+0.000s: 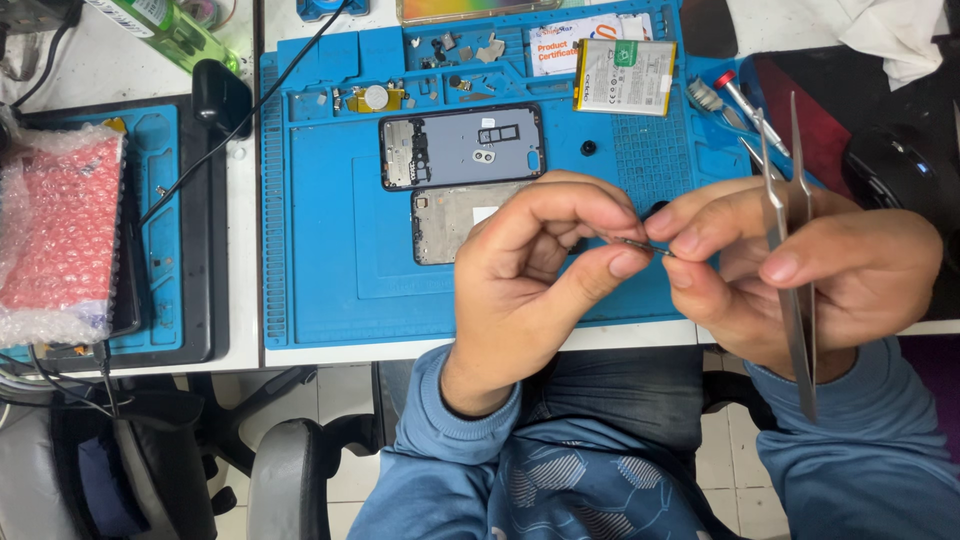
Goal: The person repairs a disassembled smartphone at a workbench. They use tweezers to handle a small component, apply liquid from a black bottle onto it, cure the area under a blue UV lamp, then wipe the component and the bottle with tissue and a cotton swab.
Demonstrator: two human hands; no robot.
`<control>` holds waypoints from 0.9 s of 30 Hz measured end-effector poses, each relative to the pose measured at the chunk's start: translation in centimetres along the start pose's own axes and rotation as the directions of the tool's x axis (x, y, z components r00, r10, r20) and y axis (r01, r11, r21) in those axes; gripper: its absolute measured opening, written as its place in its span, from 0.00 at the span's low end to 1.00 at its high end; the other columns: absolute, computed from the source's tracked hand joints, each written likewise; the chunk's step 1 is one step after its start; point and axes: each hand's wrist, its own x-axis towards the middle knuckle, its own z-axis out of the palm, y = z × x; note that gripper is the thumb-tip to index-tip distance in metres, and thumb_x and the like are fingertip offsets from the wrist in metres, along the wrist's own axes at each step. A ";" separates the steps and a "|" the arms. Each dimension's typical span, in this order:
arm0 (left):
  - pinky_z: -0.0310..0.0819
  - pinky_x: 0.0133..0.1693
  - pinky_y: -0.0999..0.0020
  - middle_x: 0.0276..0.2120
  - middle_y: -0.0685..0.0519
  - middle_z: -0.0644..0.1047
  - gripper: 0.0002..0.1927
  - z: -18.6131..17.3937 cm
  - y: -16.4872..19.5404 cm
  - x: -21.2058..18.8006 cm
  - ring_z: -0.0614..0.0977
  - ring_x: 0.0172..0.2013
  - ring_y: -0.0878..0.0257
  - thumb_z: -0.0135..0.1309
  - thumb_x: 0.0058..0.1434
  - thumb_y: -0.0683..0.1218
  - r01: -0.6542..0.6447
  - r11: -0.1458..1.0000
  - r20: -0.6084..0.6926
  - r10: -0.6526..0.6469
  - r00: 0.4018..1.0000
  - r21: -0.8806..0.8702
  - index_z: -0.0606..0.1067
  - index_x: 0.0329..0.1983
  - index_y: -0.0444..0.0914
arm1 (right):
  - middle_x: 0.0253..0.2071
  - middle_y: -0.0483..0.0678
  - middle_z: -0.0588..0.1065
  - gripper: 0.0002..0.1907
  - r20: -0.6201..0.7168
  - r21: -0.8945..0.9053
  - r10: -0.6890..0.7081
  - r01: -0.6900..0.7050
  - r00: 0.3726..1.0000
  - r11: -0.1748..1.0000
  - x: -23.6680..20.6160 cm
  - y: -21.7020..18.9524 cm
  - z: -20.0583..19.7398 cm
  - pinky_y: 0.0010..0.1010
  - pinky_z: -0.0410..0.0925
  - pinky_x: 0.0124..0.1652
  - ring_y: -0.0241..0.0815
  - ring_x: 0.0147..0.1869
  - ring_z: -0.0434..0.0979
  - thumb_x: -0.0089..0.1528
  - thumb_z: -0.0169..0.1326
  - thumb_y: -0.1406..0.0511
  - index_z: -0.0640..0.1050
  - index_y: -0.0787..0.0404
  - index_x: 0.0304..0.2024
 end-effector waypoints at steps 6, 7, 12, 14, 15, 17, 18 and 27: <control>0.77 0.55 0.70 0.46 0.47 0.75 0.09 -0.2 -0.2 0.1 0.78 0.47 0.65 0.58 0.73 0.29 0.000 0.999 0.000 0.000 1.000 -0.034 0.72 0.53 0.29 | 0.43 0.53 0.77 0.26 0.005 0.028 0.013 -0.013 1.000 1.000 -0.1 0.1 -0.1 0.35 0.80 0.40 0.49 0.51 0.84 0.59 0.59 0.80 0.66 0.53 0.52; 0.76 0.54 0.71 0.46 0.47 0.75 0.07 -0.3 -0.2 0.1 0.78 0.46 0.65 0.57 0.74 0.29 -0.029 1.000 0.023 0.029 0.999 -0.005 0.73 0.52 0.29 | 0.43 0.53 0.77 0.26 0.002 0.035 0.024 -0.025 1.000 0.999 -0.2 0.2 -0.2 0.33 0.80 0.38 0.49 0.51 0.84 0.59 0.59 0.81 0.67 0.53 0.51; 0.81 0.54 0.68 0.48 0.46 0.75 0.03 -0.3 0.3 0.2 0.79 0.45 0.64 0.55 0.76 0.33 -0.025 1.000 0.034 0.025 0.999 -0.001 0.73 0.49 0.29 | 0.44 0.55 0.77 0.26 0.020 0.072 0.043 -0.045 0.999 0.996 -0.5 -0.3 -0.3 0.33 0.81 0.36 0.52 0.54 0.83 0.59 0.59 0.81 0.68 0.52 0.52; 0.80 0.53 0.68 0.47 0.46 0.76 0.02 -0.3 0.4 0.1 0.79 0.44 0.64 0.55 0.77 0.34 -0.024 1.000 0.037 0.024 0.999 -0.001 0.73 0.49 0.30 | 0.44 0.55 0.77 0.28 0.018 0.066 0.032 -0.033 0.999 0.997 0.0 -0.6 -0.2 0.34 0.81 0.36 0.52 0.54 0.83 0.58 0.59 0.82 0.69 0.52 0.53; 0.80 0.53 0.68 0.47 0.46 0.76 0.02 -0.3 0.5 0.1 0.79 0.44 0.63 0.55 0.77 0.34 -0.027 1.000 0.039 0.027 0.999 0.006 0.73 0.49 0.30 | 0.44 0.55 0.77 0.29 0.017 0.063 0.026 -0.027 1.000 0.998 0.4 -0.8 -0.1 0.34 0.81 0.37 0.53 0.54 0.83 0.57 0.59 0.82 0.69 0.52 0.53; 0.78 0.51 0.68 0.47 0.45 0.76 0.03 -0.4 0.5 0.1 0.79 0.44 0.63 0.55 0.78 0.35 -0.045 0.999 0.044 0.043 0.998 0.031 0.73 0.49 0.29 | 0.43 0.54 0.77 0.24 0.084 0.044 -0.019 0.015 0.996 0.999 1.5 -0.9 -0.4 0.38 0.80 0.40 0.55 0.53 0.82 0.61 0.60 0.77 0.67 0.53 0.53; 0.78 0.51 0.68 0.47 0.45 0.76 0.03 -0.4 0.6 0.1 0.79 0.44 0.62 0.56 0.78 0.35 -0.053 0.998 0.046 0.051 0.998 0.034 0.74 0.48 0.29 | 0.43 0.54 0.76 0.22 0.118 0.037 -0.040 0.036 0.992 0.999 1.9 -0.8 -0.6 0.40 0.79 0.42 0.56 0.52 0.82 0.63 0.60 0.75 0.66 0.53 0.53; 0.81 0.53 0.63 0.47 0.43 0.77 0.02 -0.8 0.9 0.2 0.80 0.45 0.59 0.55 0.78 0.35 0.033 0.995 0.073 -0.026 0.997 -0.098 0.74 0.48 0.29 | 0.51 0.48 0.69 0.22 -0.147 0.385 0.101 -0.037 0.984 0.922 0.0 1.8 -2.0 0.46 0.78 0.55 0.51 0.50 0.82 0.71 0.46 0.51 0.72 0.53 0.62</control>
